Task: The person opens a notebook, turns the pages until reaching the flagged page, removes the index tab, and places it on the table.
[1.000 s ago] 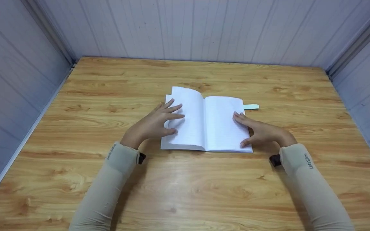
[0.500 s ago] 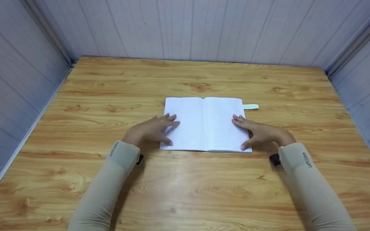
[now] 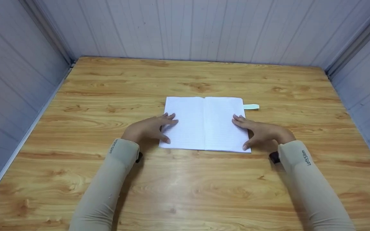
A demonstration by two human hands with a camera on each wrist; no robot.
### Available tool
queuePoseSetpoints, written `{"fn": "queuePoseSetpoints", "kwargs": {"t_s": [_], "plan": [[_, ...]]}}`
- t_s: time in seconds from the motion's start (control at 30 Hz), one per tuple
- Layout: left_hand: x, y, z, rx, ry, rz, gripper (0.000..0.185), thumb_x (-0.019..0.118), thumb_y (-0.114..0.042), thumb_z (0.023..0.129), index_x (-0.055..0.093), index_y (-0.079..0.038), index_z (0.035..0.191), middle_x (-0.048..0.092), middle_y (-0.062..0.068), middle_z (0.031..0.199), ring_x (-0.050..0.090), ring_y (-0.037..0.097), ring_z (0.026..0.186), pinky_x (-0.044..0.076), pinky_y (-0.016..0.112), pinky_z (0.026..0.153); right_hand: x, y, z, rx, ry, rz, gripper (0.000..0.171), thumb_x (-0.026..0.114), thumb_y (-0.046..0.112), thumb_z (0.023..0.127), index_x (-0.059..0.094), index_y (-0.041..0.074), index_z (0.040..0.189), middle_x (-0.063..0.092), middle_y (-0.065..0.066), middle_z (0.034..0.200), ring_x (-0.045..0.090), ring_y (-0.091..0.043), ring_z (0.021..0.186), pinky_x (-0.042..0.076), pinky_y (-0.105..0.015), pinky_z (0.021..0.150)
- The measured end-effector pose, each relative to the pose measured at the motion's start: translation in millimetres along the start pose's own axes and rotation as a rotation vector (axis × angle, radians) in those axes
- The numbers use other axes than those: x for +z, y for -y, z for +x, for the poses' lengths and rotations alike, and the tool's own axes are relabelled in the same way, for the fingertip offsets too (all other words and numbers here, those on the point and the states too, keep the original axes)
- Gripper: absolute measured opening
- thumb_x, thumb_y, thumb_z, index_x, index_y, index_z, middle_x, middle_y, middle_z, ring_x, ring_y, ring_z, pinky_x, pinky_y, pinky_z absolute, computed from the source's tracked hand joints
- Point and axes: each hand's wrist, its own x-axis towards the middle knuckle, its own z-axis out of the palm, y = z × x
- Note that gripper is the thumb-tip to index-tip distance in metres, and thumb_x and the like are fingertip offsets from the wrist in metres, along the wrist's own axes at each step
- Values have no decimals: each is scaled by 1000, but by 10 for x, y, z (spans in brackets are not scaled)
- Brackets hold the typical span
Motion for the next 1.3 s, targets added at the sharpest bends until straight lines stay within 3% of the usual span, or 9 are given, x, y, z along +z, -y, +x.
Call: {"fn": "queuePoseSetpoints", "kwargs": {"t_s": [0.43,0.73,1.3], "plan": [[4,6,-34,7,-12,-71,82,74,-25,84,28,-27,151,7,-11,162,-1,15,150,7,41,122,-18,12,6,2,19,-22,106,75,34,78,6,12,155,-12,-4,163,-12,-30,149,3,-55,119],[-3,15,-25,6,-6,-72,82,73,-25,85,26,-27,152,6,-12,162,-2,14,150,6,42,122,-20,15,17,42,25,-25,105,75,36,78,5,17,155,-14,0,162,-14,-28,149,1,-54,119],[8,9,-22,3,1,-94,81,73,-24,85,27,-27,152,5,-11,162,-3,14,150,4,42,122,5,-27,19,21,7,-5,104,74,37,78,7,16,155,-10,-1,163,-11,-29,149,3,-55,119]]}}
